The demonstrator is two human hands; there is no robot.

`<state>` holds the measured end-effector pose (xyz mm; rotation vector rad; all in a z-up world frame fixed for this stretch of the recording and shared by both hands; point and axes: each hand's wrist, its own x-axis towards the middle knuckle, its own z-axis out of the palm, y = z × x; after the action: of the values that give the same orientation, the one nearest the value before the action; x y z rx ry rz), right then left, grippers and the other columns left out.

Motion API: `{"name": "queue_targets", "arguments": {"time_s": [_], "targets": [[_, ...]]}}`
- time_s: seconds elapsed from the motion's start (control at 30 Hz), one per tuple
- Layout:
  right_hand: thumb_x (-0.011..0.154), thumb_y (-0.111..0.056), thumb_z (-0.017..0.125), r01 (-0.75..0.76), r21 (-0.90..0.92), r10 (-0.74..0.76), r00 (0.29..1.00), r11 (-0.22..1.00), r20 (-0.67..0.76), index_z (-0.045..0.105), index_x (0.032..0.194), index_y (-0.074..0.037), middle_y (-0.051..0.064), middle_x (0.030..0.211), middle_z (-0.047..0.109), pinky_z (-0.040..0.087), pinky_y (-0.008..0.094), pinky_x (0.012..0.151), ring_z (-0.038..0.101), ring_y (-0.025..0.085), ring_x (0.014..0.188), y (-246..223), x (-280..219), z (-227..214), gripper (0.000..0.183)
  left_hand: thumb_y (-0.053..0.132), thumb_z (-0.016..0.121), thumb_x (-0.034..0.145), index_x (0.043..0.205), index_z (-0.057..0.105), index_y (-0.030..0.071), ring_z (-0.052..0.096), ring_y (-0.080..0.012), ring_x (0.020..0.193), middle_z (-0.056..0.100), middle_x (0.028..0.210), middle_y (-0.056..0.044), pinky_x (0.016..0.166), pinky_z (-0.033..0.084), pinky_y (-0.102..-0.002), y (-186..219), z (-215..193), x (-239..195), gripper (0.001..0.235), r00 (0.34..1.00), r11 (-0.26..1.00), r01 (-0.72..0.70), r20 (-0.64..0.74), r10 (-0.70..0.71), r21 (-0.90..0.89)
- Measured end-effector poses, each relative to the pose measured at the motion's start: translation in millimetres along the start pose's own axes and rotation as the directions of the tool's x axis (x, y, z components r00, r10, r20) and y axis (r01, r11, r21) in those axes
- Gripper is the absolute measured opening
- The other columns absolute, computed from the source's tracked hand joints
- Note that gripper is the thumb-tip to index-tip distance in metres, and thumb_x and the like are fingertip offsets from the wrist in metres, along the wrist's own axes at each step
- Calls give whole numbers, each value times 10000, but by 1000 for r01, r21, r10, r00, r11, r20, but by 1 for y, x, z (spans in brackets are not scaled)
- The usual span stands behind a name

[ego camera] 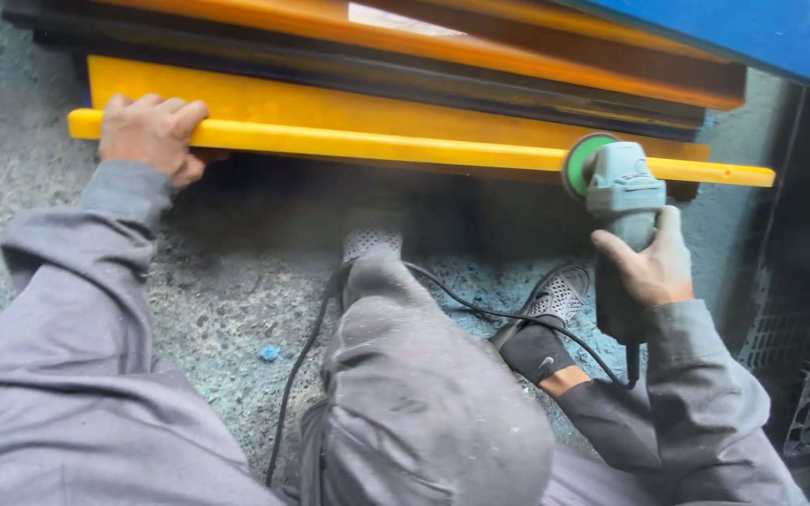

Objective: The person uses a handheld angle grinder to smooth or finish the edges of painted metal beams.

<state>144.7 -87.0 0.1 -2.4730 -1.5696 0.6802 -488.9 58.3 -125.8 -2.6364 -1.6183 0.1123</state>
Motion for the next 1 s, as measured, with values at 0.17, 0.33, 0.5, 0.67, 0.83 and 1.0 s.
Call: {"name": "queue_targets", "arguments": {"time_s": [0.17, 0.33, 0.5, 0.67, 0.83, 1.0], "targets": [[772, -459, 861, 72, 34, -76, 983, 997, 166, 466, 1248, -13, 269, 1082, 709, 560, 467, 828, 729, 388, 995, -94, -16, 25, 762, 313, 794, 694, 959, 614, 195, 667, -218, 916, 684, 885, 31, 810, 457, -399, 0, 6, 1, 342, 997, 998, -43, -67, 39, -52], [794, -426, 852, 266, 116, -287, 924, 957, 252, 460, 1274, -12, 260, 1105, 715, 572, 445, 816, 737, 372, 1011, -177, -24, 56, 745, 334, 833, 644, 991, 631, 196, 669, -199, 874, 684, 886, 33, 755, 453, -402, 5, 10, 3, 425, 993, 997, -27, -115, 19, -66], [816, -422, 851, 439, 166, -469, 812, 883, 347, 421, 1307, 3, 280, 1100, 706, 578, 453, 817, 730, 403, 998, -248, -22, 90, 779, 324, 829, 590, 967, 619, 209, 669, -195, 906, 686, 931, 55, 780, 460, -400, 10, 5, 6, 447, 987, 992, -29, -161, 8, -126], [816, -434, 873, 532, 139, -543, 762, 836, 353, 408, 1302, 6, 321, 1028, 692, 558, 491, 794, 698, 465, 962, -286, -25, 113, 804, 309, 838, 593, 963, 614, 221, 660, -181, 908, 673, 915, 67, 782, 460, -378, 14, 4, 7, 442, 987, 997, -31, -159, 19, -75], [801, -427, 877, 377, 126, -398, 860, 917, 319, 452, 1282, 17, 284, 1076, 702, 570, 462, 801, 723, 400, 987, -225, -22, 80, 780, 338, 842, 572, 1002, 619, 212, 666, -190, 911, 683, 938, 47, 778, 466, -385, 10, 0, 6, 500, 983, 993, -75, -172, 59, -86], [818, -366, 889, 221, 144, -238, 965, 965, 114, 582, 1293, 25, 217, 1174, 721, 545, 412, 896, 708, 291, 1050, -107, -12, 36, 688, 333, 830, 625, 922, 591, 185, 661, -196, 917, 680, 888, 47, 799, 464, -377, 6, -3, 3, 409, 986, 992, -96, -144, 84, -78]]}}
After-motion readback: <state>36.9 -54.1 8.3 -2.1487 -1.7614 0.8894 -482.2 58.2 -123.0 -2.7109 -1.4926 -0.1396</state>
